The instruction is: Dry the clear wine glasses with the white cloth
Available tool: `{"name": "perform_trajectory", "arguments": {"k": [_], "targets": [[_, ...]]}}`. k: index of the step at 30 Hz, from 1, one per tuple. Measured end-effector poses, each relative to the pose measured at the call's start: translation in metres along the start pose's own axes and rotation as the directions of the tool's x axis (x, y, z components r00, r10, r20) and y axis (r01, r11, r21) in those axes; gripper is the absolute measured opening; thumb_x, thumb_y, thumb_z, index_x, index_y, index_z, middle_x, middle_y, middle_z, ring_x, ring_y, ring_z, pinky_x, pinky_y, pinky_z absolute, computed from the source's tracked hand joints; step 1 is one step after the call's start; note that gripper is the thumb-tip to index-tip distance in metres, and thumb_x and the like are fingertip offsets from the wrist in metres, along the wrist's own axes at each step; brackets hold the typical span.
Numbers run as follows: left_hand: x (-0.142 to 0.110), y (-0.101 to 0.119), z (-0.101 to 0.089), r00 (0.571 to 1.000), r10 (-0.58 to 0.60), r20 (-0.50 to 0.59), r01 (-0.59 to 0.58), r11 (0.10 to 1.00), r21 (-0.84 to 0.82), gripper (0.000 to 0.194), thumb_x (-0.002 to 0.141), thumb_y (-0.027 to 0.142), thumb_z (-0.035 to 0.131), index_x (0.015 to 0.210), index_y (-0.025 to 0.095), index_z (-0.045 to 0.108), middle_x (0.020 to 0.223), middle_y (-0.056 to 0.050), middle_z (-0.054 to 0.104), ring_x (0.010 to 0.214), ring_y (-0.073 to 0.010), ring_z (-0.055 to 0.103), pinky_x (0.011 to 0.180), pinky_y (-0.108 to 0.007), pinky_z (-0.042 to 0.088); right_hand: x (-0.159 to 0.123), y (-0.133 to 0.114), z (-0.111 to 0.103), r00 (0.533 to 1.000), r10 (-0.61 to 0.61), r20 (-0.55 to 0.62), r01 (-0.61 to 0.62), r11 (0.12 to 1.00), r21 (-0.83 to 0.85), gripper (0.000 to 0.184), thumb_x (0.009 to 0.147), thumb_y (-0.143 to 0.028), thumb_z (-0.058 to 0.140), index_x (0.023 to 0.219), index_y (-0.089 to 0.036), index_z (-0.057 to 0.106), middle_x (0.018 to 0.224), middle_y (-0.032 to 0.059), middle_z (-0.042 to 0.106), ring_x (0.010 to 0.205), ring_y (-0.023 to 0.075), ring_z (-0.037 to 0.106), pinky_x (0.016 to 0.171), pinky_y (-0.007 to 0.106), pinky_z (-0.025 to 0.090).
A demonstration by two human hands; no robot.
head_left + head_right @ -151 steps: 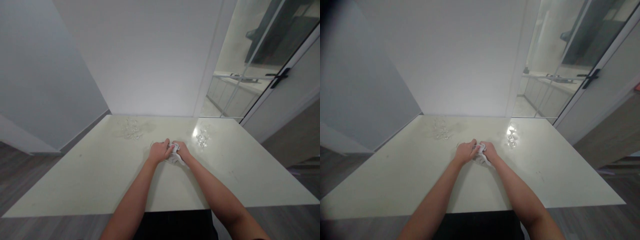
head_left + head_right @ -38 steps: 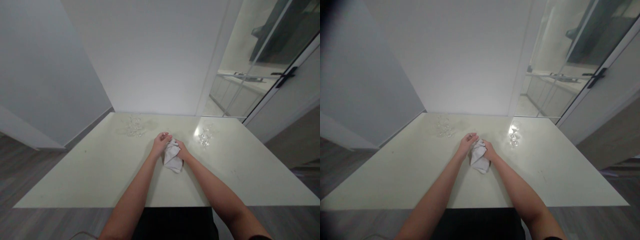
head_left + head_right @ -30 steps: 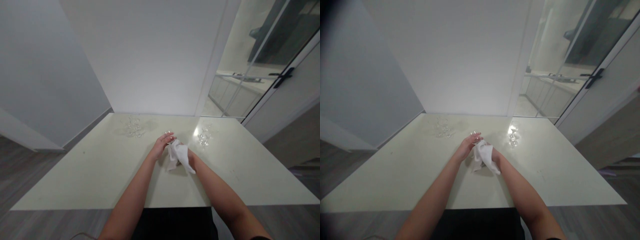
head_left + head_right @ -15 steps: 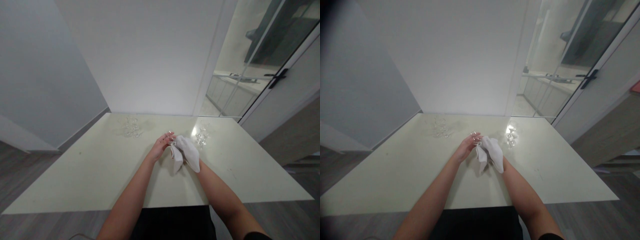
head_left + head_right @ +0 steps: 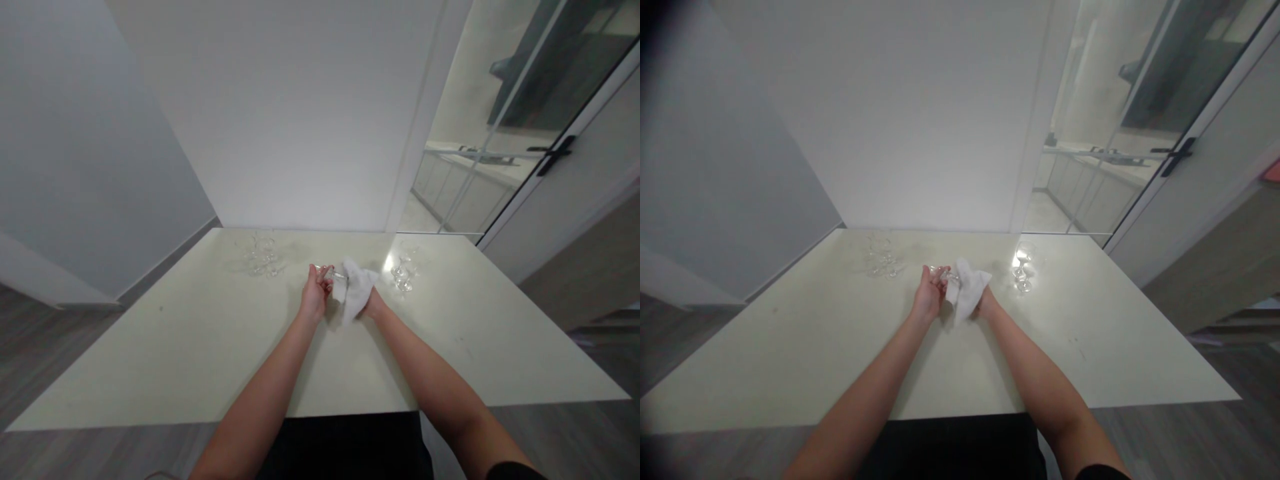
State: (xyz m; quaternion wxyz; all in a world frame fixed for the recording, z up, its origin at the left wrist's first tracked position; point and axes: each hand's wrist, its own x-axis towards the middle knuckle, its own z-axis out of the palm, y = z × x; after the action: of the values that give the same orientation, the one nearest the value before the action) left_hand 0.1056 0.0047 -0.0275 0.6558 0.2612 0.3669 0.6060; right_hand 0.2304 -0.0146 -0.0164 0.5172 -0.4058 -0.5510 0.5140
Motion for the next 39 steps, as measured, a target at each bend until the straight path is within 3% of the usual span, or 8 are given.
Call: {"name": "perform_trajectory", "arguments": {"k": [4, 11, 15, 23, 26, 32, 36, 39], "targets": [[0.002, 0.001, -0.006, 0.996, -0.092, -0.008, 0.092, 0.995, -0.042, 0.054, 0.081, 0.069, 0.048, 0.089, 0.018, 0.064, 0.086, -0.004, 0.070, 0.059, -0.0106, 0.057, 0.057, -0.024, 0.046, 0.002, 0.003, 0.003, 0.992, 0.026, 0.122, -0.069, 0.931, 0.359, 0.042, 0.080, -0.053, 0.060, 0.098, -0.015, 0.066, 0.081, 0.0069, 0.069, 0.071, 0.0191, 0.065, 0.064, 0.031, 0.053], [0.006, 0.002, -0.007, 1.000, -0.002, 0.002, 0.001, 1.000, 0.019, 0.054, 0.083, 0.070, 0.045, 0.093, 0.019, 0.063, 0.095, -0.004, 0.069, 0.062, -0.0094, 0.058, 0.059, -0.024, 0.046, 0.005, 0.019, -0.007, 1.000, 0.009, 0.000, -0.008, 0.911, 0.413, 0.037, 0.073, -0.042, 0.070, 0.101, -0.018, 0.065, 0.088, 0.0039, 0.069, 0.075, 0.0163, 0.063, 0.073, 0.030, 0.053], [0.007, 0.004, -0.005, 0.994, 0.105, -0.020, -0.106, 0.993, -0.043, 0.049, 0.085, 0.064, 0.049, 0.102, 0.019, 0.060, 0.108, -0.006, 0.067, 0.062, -0.0077, 0.056, 0.056, -0.021, 0.043, 0.011, 0.030, -0.015, 0.979, 0.015, -0.201, 0.061, 0.929, 0.366, 0.035, 0.069, -0.036, 0.073, 0.099, -0.022, 0.062, 0.091, 0.0019, 0.066, 0.074, 0.0147, 0.062, 0.072, 0.029, 0.053], [0.011, 0.003, -0.008, 0.971, 0.238, 0.005, -0.236, 0.965, -0.119, 0.048, 0.077, 0.060, 0.064, 0.103, 0.019, 0.057, 0.112, -0.006, 0.064, 0.061, -0.0037, 0.057, 0.058, -0.017, 0.045, 0.021, 0.042, -0.011, 0.966, -0.009, -0.258, 0.034, 0.995, 0.092, 0.038, 0.074, -0.041, 0.062, 0.103, -0.016, 0.062, 0.093, 0.0063, 0.068, 0.083, 0.0211, 0.062, 0.080, 0.039, 0.052], [0.009, 0.000, -0.008, 0.919, 0.393, 0.032, -0.394, 0.919, 0.027, 0.048, 0.078, 0.055, 0.065, 0.109, 0.020, 0.055, 0.112, -0.007, 0.063, 0.066, -0.0061, 0.059, 0.061, -0.019, 0.047, 0.018, 0.043, -0.012, 0.963, -0.053, -0.264, 0.056, 0.998, 0.003, 0.037, 0.072, -0.040, 0.064, 0.100, -0.016, 0.064, 0.098, 0.0067, 0.068, 0.091, 0.0214, 0.061, 0.088, 0.037, 0.049], [-0.001, -0.007, -0.008, 0.742, 0.598, 0.302, -0.670, 0.671, 0.316, 0.060, 0.078, 0.044, 0.070, 0.128, 0.025, 0.044, 0.123, -0.009, 0.055, 0.078, -0.0091, 0.058, 0.073, -0.025, 0.050, 0.009, 0.040, -0.019, 0.960, -0.230, -0.161, 0.203, 0.965, -0.168, 0.031, 0.079, -0.032, 0.056, 0.103, -0.015, 0.065, 0.101, 0.0066, 0.069, 0.092, 0.0191, 0.061, 0.084, 0.030, 0.048], [-0.004, -0.010, -0.008, 0.723, 0.621, 0.303, -0.691, 0.629, 0.358, 0.059, 0.081, 0.044, 0.066, 0.130, 0.025, 0.040, 0.122, -0.009, 0.054, 0.074, -0.0080, 0.056, 0.071, -0.025, 0.049, 0.012, 0.044, -0.020, 0.952, -0.211, -0.220, 0.152, 0.954, -0.257, 0.025, 0.078, -0.026, 0.049, 0.090, -0.014, 0.066, 0.087, 0.0051, 0.070, 0.084, 0.0187, 0.061, 0.078, 0.029, 0.049], [-0.007, -0.007, -0.007, 0.657, 0.716, 0.235, -0.746, 0.573, 0.341, 0.056, 0.082, 0.045, 0.065, 0.128, 0.024, 0.040, 0.116, -0.008, 0.054, 0.074, -0.0082, 0.054, 0.069, -0.022, 0.047, 0.011, 0.048, -0.017, 0.970, -0.168, -0.176, 0.115, 0.954, -0.279, 0.024, 0.076, -0.023, 0.045, 0.085, -0.014, 0.065, 0.081, 0.0035, 0.069, 0.078, 0.0177, 0.060, 0.073, 0.028, 0.048]]}}
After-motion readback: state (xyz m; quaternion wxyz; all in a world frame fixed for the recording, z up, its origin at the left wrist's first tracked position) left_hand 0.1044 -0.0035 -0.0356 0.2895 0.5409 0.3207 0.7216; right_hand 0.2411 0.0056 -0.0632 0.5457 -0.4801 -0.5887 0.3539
